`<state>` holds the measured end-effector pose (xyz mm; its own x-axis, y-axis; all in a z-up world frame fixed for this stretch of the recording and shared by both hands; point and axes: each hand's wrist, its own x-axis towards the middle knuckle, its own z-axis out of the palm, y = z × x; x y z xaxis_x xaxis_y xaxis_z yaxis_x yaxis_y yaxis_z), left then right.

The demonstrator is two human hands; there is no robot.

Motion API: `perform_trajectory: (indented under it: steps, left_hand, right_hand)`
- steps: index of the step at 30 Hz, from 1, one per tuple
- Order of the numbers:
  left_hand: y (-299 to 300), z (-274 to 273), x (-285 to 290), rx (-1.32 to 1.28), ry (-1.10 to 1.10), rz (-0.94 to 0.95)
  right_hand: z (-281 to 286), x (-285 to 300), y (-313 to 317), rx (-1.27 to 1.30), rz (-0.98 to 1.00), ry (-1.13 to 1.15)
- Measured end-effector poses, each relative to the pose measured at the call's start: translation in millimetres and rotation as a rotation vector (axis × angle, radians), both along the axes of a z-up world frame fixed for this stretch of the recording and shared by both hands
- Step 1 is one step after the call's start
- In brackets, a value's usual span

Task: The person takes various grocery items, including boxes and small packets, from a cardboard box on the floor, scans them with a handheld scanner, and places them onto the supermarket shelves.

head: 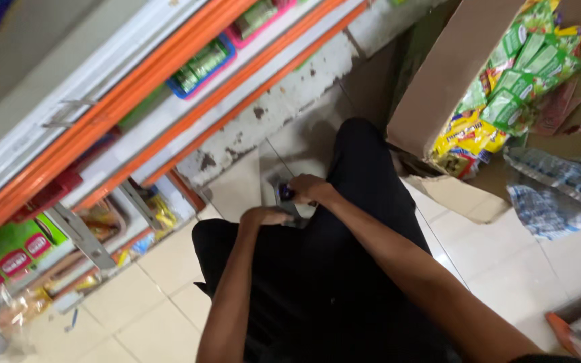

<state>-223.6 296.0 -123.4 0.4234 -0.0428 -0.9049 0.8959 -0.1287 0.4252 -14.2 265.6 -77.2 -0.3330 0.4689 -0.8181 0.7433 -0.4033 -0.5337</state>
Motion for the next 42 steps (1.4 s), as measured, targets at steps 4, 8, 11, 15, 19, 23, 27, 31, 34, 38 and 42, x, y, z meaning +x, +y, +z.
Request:
perform_trajectory:
  steps: [4, 8, 11, 15, 19, 23, 27, 31, 34, 38, 42]
  left_hand:
    - [5.5, -34.8, -21.0, 0.169, -0.042, 0.102]
    - [44.1, -40.1, 2.9, 0.546, -0.677, 0.599]
    - [37.3, 32.7, 4.4, 0.619, -0.89, 0.77]
    - [27.0, 186.9, 64.1, 0.575, -0.735, 0.907]
    - [-20.8, 290.6, 153.6, 0.775, -0.813, 0.73]
    - [-69.6, 327.3, 241.1, 0.849, -1.006, 0.384]
    - [-82.4, 326.3, 303.8, 1.168, -1.127, -0.209]
    - [-73.2, 314.3, 328.2, 1.247, -0.948, -0.409]
    - [-51.4, 300.2, 327.7, 1.262, -1.05, -0.039]
    - [-34.0, 272.8, 310.6, 1.035, -1.216, 0.471]
    - [-28.3, 261.3, 302.5, 0.843, -1.1, 0.548]
  right_hand:
    - [43.3, -12.2, 26.7, 0.441, 0.013, 0.116]
    - [106.5, 7.7, 49.1, 0.901, -0.593, 0.433]
    - [144.4, 22.8, 35.6, 1.002, -0.761, 0.4]
    - [203.6, 59.2, -28.3, 1.153, -0.896, 0.406]
    - [238.1, 117.5, -120.9, 1.29, -0.993, -0.028]
    - [246.4, 195.4, -187.6, 1.305, -0.99, -0.448]
    - [228.7, 244.6, -227.2, 1.076, -0.88, -0.442]
    - [198.1, 241.5, -234.6, 1.04, -0.841, -0.348]
    - [181.5, 248.3, -226.2, 1.141, -0.835, -0.408]
    - [168.4, 237.0, -225.3, 1.104, -0.977, -0.479]
    - [156.4, 230.9, -212.3, 1.219, -0.981, -0.579]
